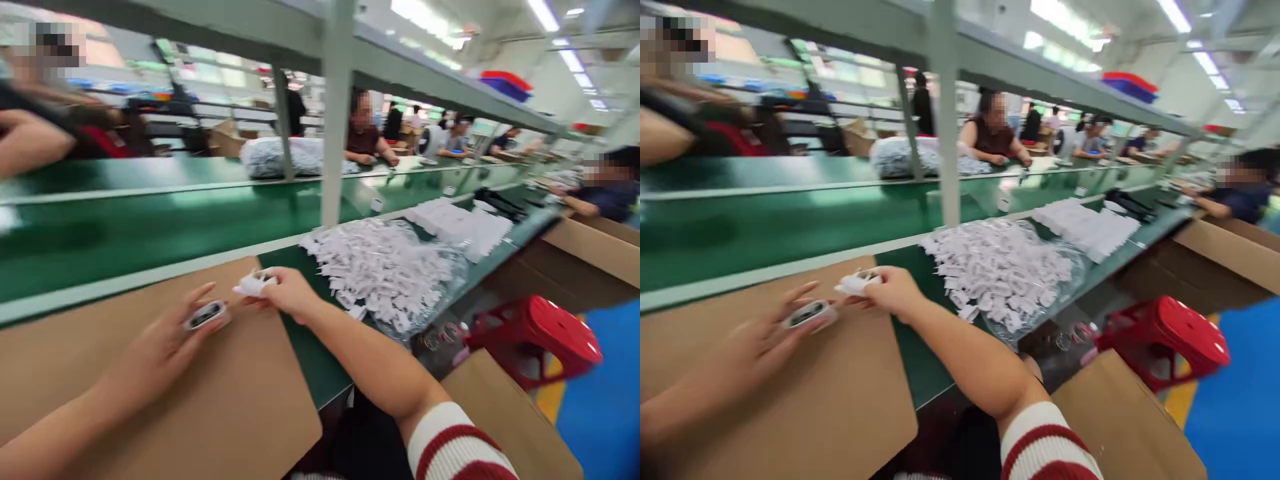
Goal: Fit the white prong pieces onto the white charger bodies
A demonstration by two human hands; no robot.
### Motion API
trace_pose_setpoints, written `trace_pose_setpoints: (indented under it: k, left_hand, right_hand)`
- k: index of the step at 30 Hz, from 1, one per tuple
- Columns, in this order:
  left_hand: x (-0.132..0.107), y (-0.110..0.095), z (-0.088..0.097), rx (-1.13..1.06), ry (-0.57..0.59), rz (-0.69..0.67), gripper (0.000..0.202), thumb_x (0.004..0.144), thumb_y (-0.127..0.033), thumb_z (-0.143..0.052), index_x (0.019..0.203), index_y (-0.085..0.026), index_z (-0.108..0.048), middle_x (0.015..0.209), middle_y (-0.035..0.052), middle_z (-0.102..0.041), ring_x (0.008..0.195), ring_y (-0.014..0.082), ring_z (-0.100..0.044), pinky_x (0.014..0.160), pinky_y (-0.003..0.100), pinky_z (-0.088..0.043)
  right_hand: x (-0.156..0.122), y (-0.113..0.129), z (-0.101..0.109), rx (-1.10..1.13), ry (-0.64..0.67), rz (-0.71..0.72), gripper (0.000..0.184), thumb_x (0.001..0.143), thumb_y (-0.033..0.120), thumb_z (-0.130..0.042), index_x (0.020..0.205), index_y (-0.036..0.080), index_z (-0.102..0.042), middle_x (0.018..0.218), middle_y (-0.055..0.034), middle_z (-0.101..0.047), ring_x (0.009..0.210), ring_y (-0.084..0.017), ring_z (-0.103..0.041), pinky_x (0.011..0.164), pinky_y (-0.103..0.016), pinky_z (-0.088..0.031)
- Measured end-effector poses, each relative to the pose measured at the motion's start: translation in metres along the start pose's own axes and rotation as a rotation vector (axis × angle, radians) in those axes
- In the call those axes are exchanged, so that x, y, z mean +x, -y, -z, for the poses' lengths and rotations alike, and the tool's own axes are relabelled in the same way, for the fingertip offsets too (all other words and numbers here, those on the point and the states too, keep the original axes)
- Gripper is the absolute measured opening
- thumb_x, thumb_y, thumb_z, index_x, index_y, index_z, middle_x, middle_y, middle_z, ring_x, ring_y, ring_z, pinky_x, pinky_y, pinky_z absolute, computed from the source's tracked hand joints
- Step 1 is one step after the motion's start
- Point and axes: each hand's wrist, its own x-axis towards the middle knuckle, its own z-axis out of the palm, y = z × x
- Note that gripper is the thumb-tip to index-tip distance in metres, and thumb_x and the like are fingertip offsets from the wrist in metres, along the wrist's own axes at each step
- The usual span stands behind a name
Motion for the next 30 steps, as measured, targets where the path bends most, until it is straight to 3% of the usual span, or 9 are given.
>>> trace_pose_setpoints:
  k: [3,5,8,10,14,17,21,25,30]
  left_hand:
    - [-0.016,-0.010,-0.012,-0.252,-0.038,0.025,0.086,0.088,-0.068,-0.060,0.159,-0.030,-0.029,0.140,0.0096,-0.064,0.119,0.0304,-0.066,0.105,0.047,-0.053]
    - [-0.016,-0.010,-0.013,-0.348,-0.120,0.058,0.090,0.079,-0.068,-0.072,0.151,-0.025,-0.041,0.138,0.0124,-0.062,0.121,0.0314,-0.063,0.104,0.046,-0.053]
    - [-0.015,-0.008,-0.008,-0.370,-0.052,0.102,0.063,0.079,-0.067,-0.073,0.121,-0.021,-0.065,0.118,0.0106,-0.068,0.108,0.0303,-0.065,0.096,0.044,-0.055]
    - [-0.015,-0.009,-0.004,-0.375,0.030,0.078,0.052,0.083,-0.066,-0.070,0.110,-0.022,-0.070,0.110,0.0086,-0.070,0.102,0.0285,-0.065,0.093,0.042,-0.054]
    - [-0.013,-0.010,0.001,-0.419,0.030,0.031,0.055,0.080,-0.066,-0.074,0.116,-0.024,-0.071,0.114,0.0082,-0.070,0.104,0.0289,-0.065,0.094,0.042,-0.054]
    - [-0.012,-0.009,0.002,-0.440,0.035,0.048,0.052,0.078,-0.066,-0.075,0.109,-0.023,-0.072,0.108,0.0077,-0.071,0.100,0.0276,-0.065,0.090,0.040,-0.054]
    - [-0.011,-0.007,0.003,-0.451,0.037,0.011,0.047,0.080,-0.063,-0.075,0.103,-0.022,-0.074,0.102,0.0063,-0.070,0.097,0.0262,-0.064,0.087,0.038,-0.054]
    - [-0.012,-0.007,0.003,-0.469,0.040,-0.022,0.044,0.082,-0.058,-0.075,0.108,-0.023,-0.073,0.106,0.0063,-0.071,0.101,0.0266,-0.063,0.090,0.039,-0.054]
    - [-0.012,-0.008,0.003,-0.469,0.043,-0.032,0.043,0.082,-0.055,-0.075,0.110,-0.023,-0.074,0.106,0.0060,-0.071,0.100,0.0265,-0.064,0.091,0.039,-0.054]
  right_hand:
    - [-0.001,0.004,-0.007,0.121,0.035,-0.073,0.014,0.078,0.011,-0.066,0.090,0.018,-0.070,0.091,-0.0026,-0.077,0.075,-0.014,-0.075,0.068,-0.022,-0.058]
    - [-0.003,0.006,-0.009,0.126,0.068,-0.105,0.013,0.078,0.013,-0.068,0.090,0.018,-0.070,0.092,-0.0034,-0.078,0.078,-0.015,-0.076,0.071,-0.023,-0.059]
    - [-0.006,0.004,-0.012,0.138,0.102,-0.109,0.017,0.074,0.018,-0.073,0.091,0.017,-0.071,0.092,-0.0037,-0.078,0.080,-0.016,-0.076,0.077,-0.027,-0.061]
    - [-0.007,-0.001,-0.013,0.133,0.114,-0.096,0.022,0.072,0.021,-0.077,0.093,0.018,-0.071,0.093,-0.0037,-0.078,0.081,-0.016,-0.076,0.081,-0.030,-0.061]
    - [-0.005,-0.006,-0.016,-0.043,0.057,0.013,0.028,0.069,0.029,-0.082,0.094,0.020,-0.075,0.093,-0.0035,-0.078,0.087,-0.017,-0.074,0.086,-0.032,-0.059]
    - [-0.006,-0.005,-0.017,-0.148,-0.005,0.120,0.032,0.066,0.030,-0.083,0.096,0.021,-0.077,0.092,-0.0026,-0.078,0.080,-0.016,-0.069,0.078,-0.030,-0.058]
    - [-0.008,0.000,-0.018,-0.044,0.007,0.145,0.038,0.069,0.038,-0.084,0.102,0.022,-0.075,0.096,-0.0026,-0.076,0.078,-0.014,-0.068,0.079,-0.031,-0.058]
    - [-0.009,0.000,-0.023,-0.076,0.007,0.184,0.036,0.070,0.046,-0.084,0.093,0.020,-0.072,0.097,-0.0045,-0.074,0.084,-0.016,-0.068,0.081,-0.033,-0.057]
    - [-0.015,-0.001,-0.027,-0.263,-0.014,0.384,0.046,0.067,0.036,-0.088,0.105,0.024,-0.066,0.104,-0.0045,-0.074,0.088,-0.017,-0.069,0.082,-0.033,-0.058]
